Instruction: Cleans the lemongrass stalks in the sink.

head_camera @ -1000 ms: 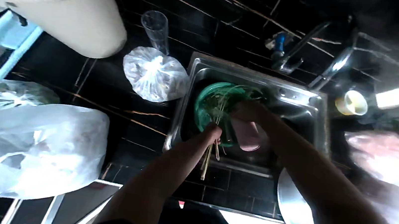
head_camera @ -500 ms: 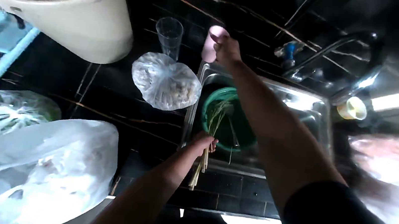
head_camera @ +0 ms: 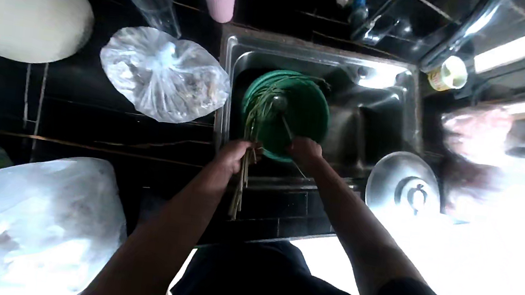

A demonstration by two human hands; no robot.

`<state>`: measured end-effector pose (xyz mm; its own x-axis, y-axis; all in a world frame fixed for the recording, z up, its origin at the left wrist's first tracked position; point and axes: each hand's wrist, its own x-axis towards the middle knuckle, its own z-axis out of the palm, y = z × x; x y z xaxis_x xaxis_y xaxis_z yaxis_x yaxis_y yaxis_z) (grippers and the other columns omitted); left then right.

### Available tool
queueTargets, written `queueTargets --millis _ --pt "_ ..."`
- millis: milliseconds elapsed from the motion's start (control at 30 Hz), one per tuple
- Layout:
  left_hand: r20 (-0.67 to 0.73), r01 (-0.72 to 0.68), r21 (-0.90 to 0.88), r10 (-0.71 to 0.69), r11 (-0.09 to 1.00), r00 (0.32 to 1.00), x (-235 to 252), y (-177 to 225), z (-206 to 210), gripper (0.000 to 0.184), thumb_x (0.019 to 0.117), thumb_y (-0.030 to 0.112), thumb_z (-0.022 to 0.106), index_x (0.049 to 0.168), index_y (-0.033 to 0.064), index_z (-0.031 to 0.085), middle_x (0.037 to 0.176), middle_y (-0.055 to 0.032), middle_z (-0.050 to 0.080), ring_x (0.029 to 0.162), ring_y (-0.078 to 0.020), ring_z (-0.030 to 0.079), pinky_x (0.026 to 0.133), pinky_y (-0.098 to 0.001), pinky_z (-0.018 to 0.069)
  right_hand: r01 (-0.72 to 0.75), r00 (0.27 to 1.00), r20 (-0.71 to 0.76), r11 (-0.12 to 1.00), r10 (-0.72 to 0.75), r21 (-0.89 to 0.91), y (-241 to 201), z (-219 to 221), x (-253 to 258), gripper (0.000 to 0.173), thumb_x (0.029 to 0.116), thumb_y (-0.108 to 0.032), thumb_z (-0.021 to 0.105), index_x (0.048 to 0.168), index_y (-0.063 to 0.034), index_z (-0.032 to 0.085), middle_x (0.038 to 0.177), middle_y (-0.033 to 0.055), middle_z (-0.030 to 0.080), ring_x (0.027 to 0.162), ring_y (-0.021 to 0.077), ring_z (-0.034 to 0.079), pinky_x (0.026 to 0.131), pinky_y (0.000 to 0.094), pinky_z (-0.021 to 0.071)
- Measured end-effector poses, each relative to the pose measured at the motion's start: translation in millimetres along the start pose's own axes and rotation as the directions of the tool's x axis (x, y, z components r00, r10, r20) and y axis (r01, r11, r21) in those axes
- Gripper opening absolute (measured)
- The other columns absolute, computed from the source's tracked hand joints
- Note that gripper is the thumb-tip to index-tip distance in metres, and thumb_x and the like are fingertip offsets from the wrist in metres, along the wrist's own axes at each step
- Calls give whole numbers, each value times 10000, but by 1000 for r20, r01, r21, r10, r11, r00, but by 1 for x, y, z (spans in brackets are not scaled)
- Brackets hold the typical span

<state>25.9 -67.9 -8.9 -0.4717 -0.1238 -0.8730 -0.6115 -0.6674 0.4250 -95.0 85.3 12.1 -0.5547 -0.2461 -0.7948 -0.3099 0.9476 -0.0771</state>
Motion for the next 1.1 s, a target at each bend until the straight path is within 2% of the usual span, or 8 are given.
queueTargets --millis 133,267,433,567,767,933,1033,1100 --pt "-74 -11 29 13 1000 997 6 -9 11 282 1021 43 501 1294 -1 558 1131 -130 690 896 -191 694 768 -332 583 5 985 174 995 14 -104 29 26 -3 390 1015 -231 614 1330 -1 619 1366 255 608 1277 453 575 998 683 457" --pt "-80 48 55 -43 997 996 2 -17 33 255 1046 90 489 1283 7 539 1078 -133 677 821 -192 679 705 -333 573 105 993 35 977 -114 185 31 25 -7 326 1038 -270 574 1213 -17 682 1208 230 686 1132 412 660 938 644 514" --pt "-79 60 84 -53 995 995 -11 -16 61 212 1015 182 598 1170 39 612 914 -82 634 728 -157 608 655 -326 538 243 969 5 951 -249 192 -2 19 -47 308 1062 -287 559 1246 -73 683 1190 202 702 1121 406 667 924 648 514" --pt "-13 17 -23 -18 1000 1000 6 -26 61 212 1029 191 569 1203 80 612 951 -61 680 705 -125 627 589 -273 531 310 950 -69 888 -305 339 13 27 -35 315 1068 -285 543 1216 -46 687 1123 208 711 1055 388 687 909 622 533" --pt "-1 -54 -226 55 973 998 3 -23 63 189 1045 89 494 1218 40 551 1021 -79 700 841 -167 708 738 -320 600 342 922 -44 755 -385 560 34 39 -45 327 1082 -257 516 1107 21 685 928 167 686 795 238 664 774 436 562" --pt "-88 -86 -306 62 948 994 -2 -9 66 162 1082 180 440 997 89 544 760 -9 566 571 -84 582 545 -228 555 372 874 53 734 -483 569 38 39 -90 348 1104 -239 439 1085 15 676 864 94 635 725 135 588 710 332 517" --pt "-34 -104 -369 99 924 995 0 -8 66 275 1110 234 348 897 128 485 644 39 457 433 -38 421 414 -168 416 391 888 -95 630 -449 671 41 45 -109 364 1116 -253 420 1142 6 673 899 83 660 757 114 620 729 305 540" --pt "-52 -150 -412 141 899 989 -5 -3 69 346 1120 265 306 841 139 468 589 55 435 419 -36 417 421 -168 416 509 860 -382 506 -339 697 48 46 -125 395 1114 -274 414 1280 3 641 1111 129 689 960 161 661 876 360 549"
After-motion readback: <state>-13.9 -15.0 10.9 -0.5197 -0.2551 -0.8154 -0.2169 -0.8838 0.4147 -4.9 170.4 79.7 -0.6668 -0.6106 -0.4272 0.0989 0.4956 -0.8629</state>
